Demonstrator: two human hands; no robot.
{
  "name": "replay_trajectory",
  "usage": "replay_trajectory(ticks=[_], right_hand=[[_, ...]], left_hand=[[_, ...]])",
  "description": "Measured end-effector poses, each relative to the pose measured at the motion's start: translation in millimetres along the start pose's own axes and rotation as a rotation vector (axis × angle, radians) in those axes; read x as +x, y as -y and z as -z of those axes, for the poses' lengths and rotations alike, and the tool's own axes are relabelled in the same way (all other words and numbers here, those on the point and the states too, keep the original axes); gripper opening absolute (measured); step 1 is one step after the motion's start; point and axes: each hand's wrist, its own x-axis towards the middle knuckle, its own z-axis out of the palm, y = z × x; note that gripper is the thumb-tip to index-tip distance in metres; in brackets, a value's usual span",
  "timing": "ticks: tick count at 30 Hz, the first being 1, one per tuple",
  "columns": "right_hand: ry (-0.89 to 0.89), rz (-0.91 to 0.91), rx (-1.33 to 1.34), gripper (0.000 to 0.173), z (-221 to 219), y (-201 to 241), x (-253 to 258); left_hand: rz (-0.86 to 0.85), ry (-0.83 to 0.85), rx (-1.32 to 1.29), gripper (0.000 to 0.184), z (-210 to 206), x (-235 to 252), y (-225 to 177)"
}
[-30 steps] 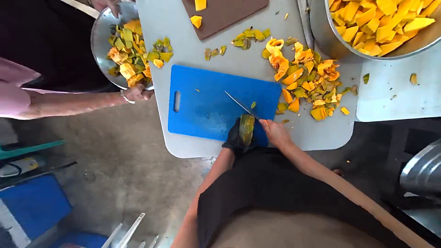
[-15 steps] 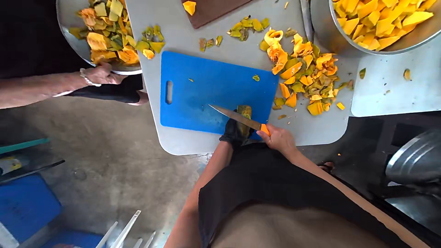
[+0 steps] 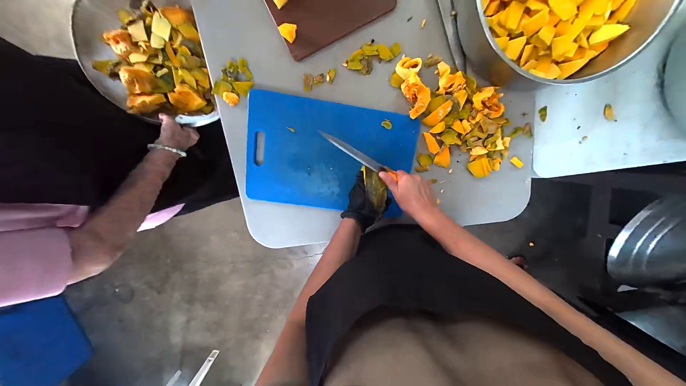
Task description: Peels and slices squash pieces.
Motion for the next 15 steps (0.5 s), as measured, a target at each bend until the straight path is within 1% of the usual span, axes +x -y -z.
replay_trajectory(ticks=[1, 2, 3, 4, 5, 6, 7, 8, 9, 10, 11, 12, 14, 15], right_hand=[[0.044, -0.031, 0.032, 0.074, 0.9, -3.8, 10.1], [0.062, -0.025, 0.071, 0.074, -3.3, -10.9, 16.1], [0.045, 0.013, 0.111, 0.072, -6.4, -14.6, 19.5], [0.044, 0.048, 0.137, 0.069, -8.0, -17.4, 15.8], [0.038, 0.087, 0.146, 0.065, -11.8, -22.9, 4.6], [0.011, 0.148, 0.127, 0.061, -13.7, -29.0, -6.5], [-0.02, 0.219, 0.09, 0.059, -15.0, -35.7, -17.3], [-0.035, 0.273, 0.044, 0.062, -15.2, -41.3, -26.7], [-0.062, 0.319, 0.002, 0.066, -16.6, -47.5, -34.2], [-0.095, 0.348, -0.038, 0.071, -18.4, -53.5, -40.5], [-0.133, 0.363, -0.075, 0.074, -19.8, -57.9, -45.5], [-0.156, 0.36, -0.1, 0.075, -19.9, -59.7, -49.0], [-0.145, 0.327, -0.12, 0.074, -17.4, -57.7, -52.7], [-0.136, 0.313, -0.132, 0.074, -17.4, -56.2, -52.9]], left_hand=[[0.061, 0.019, -0.095, 0.055, 4.2, 1.0, 6.1], [0.104, 0.037, -0.172, 0.056, 8.5, 0.9, 10.1], [0.118, 0.062, -0.214, 0.056, 12.5, 3.6, 7.4], [0.121, 0.073, -0.194, 0.055, 14.5, 3.6, 4.8], [0.112, 0.051, -0.106, 0.055, 14.1, 0.7, 4.5], [0.069, 0.032, 0.057, 0.051, 14.1, -0.5, 4.0], [-0.011, 0.04, 0.298, 0.042, 17.0, -3.4, 2.9], [-0.123, 0.063, 0.571, 0.035, 21.4, -3.2, 4.2], [-0.224, 0.082, 0.754, 0.044, 23.7, 0.1, 8.8], [-0.272, 0.103, 0.829, 0.056, 23.0, 3.2, 13.2], [-0.28, 0.116, 0.86, 0.07, 20.2, 2.8, 12.4], [-0.28, 0.116, 0.887, 0.077, 17.7, 2.1, 10.9], [-0.288, 0.109, 0.974, 0.08, 14.8, -4.3, 6.8], [-0.295, 0.104, 0.992, 0.079, 15.0, -5.6, 6.7]])
